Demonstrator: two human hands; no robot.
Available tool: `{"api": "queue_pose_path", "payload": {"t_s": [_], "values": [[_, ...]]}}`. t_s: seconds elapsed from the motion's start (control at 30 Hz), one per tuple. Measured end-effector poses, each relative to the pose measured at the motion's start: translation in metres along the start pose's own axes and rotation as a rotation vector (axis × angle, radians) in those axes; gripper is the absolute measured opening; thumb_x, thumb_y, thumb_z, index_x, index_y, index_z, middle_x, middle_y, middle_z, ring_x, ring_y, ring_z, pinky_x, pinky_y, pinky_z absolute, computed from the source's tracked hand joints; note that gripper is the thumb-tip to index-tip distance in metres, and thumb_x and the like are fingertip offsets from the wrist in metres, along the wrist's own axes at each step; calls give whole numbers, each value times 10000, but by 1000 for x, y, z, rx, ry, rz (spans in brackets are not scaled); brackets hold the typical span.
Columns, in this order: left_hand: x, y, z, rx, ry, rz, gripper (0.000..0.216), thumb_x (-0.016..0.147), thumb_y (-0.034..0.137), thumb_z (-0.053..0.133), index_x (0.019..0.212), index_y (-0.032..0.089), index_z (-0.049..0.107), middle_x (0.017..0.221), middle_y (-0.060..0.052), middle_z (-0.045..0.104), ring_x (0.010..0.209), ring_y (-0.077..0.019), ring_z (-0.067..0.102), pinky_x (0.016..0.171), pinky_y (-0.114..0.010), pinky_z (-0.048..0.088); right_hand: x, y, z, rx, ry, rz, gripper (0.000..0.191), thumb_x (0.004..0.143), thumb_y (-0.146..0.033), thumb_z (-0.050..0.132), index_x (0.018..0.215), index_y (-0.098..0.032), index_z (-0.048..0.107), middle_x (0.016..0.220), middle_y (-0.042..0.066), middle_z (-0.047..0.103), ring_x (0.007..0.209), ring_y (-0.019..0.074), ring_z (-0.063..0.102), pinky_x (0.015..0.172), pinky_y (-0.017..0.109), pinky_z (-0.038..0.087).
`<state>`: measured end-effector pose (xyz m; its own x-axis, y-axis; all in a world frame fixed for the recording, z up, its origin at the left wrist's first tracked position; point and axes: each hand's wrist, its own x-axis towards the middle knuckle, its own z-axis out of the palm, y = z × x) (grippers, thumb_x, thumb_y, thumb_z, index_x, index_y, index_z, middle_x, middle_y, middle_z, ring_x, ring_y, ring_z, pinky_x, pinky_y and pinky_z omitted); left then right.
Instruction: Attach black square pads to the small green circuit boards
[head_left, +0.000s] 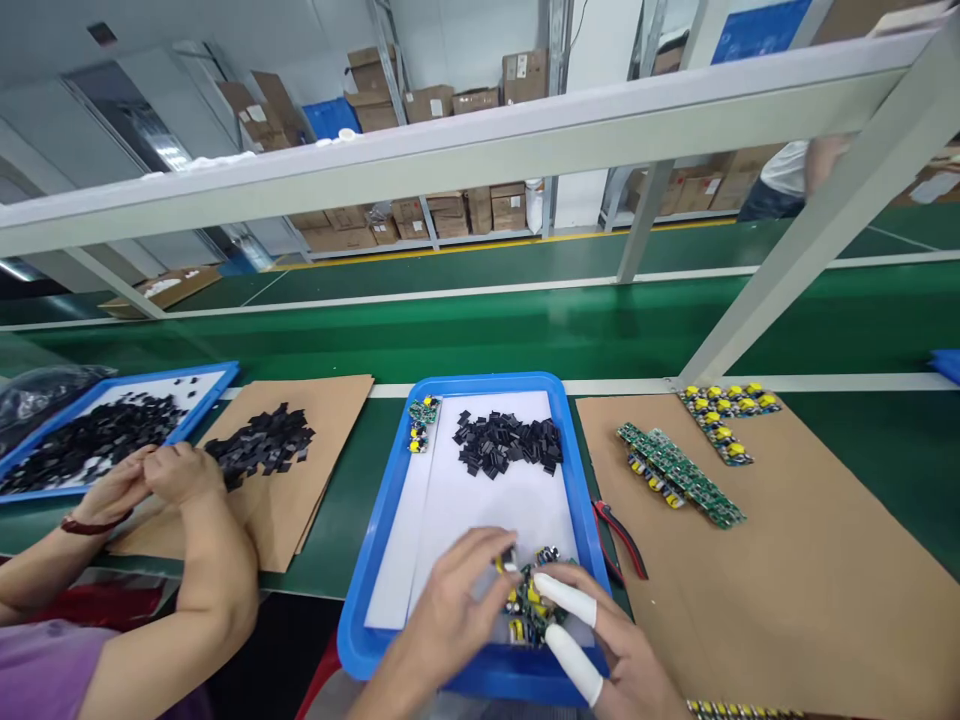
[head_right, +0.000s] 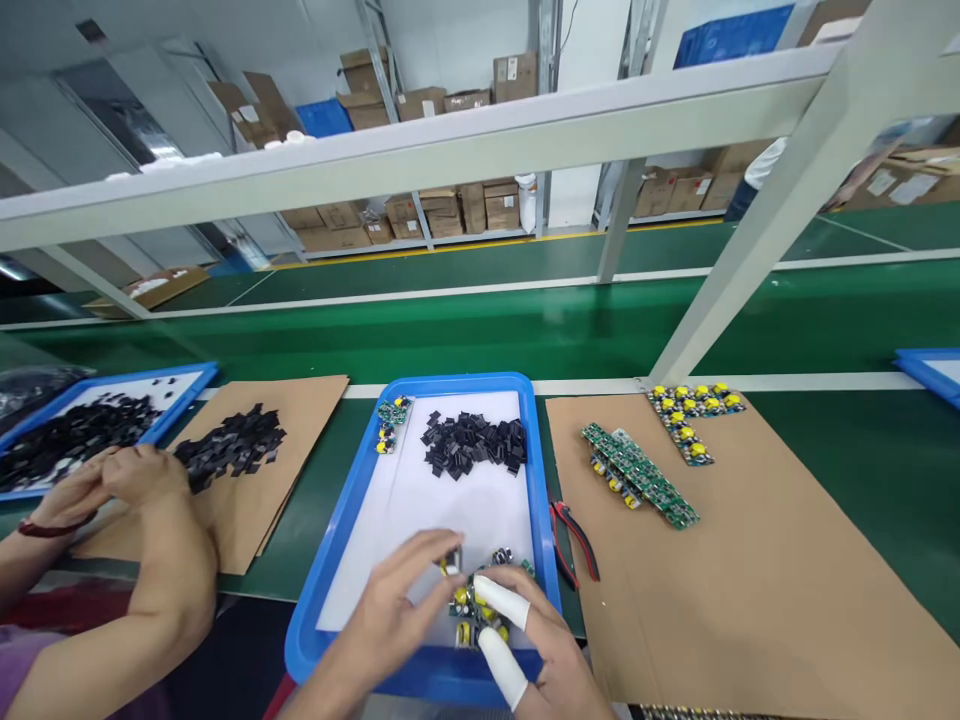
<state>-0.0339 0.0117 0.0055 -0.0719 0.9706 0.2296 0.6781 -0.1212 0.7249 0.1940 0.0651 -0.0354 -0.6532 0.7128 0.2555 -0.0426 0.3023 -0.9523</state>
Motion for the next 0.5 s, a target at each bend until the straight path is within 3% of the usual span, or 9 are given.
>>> {"api": "queue_pose_path", "payload": {"t_s": [0.07, 0.13, 0.27, 0.37, 0.5], "values": [[25, -31, -27, 247, 87, -15, 297, 950, 258, 611, 1232, 229, 701, 1169, -107, 729, 1018, -253, 724, 929, -393, 603, -5, 8, -3, -39, 64, 13, 393, 992, -223, 592, 1364, -333, 653, 1364, 82, 663, 1242, 228, 670, 1092, 315, 533], [53, -64, -55, 345, 178, -105, 317, 947, 263, 569, 1229, 197, 697, 1162, -127, 693, 829, -229, 723, 857, -406, 605, -10, 15, -8, -68, 115, 22, 367, 989, -220, 605, 1336, -321, 671, 1346, 81, 677, 1225, 215, 681, 1068, 284, 548], [92, -114, -89, 473, 240, -250, 375, 877, 241, 596, 1228, 151, 691, 1123, -133, 673, 918, -285, 692, 928, -434, 550, -19, 23, -22, -107, 183, 13, 357, 974, -200, 631, 1311, -304, 689, 1324, 84, 694, 1214, 212, 689, 1052, 277, 561], [101, -128, -94, 505, 234, -297, 405, 855, 247, 618, 1239, 135, 685, 1130, -137, 679, 1016, -312, 668, 979, -431, 518, -24, 23, -32, -148, 210, 36, 335, 973, -195, 636, 1285, -296, 702, 1308, 80, 699, 1198, 206, 694, 1051, 277, 565], [94, -119, -96, 495, 271, -300, 469, 871, 311, 627, 1295, 112, 655, 1275, -179, 632, 1096, -342, 647, 982, -456, 526, -18, 22, -47, -312, 228, 57, 319, 994, -226, 608, 1299, -287, 679, 1295, 80, 694, 1200, 215, 679, 1056, 315, 564]]}}
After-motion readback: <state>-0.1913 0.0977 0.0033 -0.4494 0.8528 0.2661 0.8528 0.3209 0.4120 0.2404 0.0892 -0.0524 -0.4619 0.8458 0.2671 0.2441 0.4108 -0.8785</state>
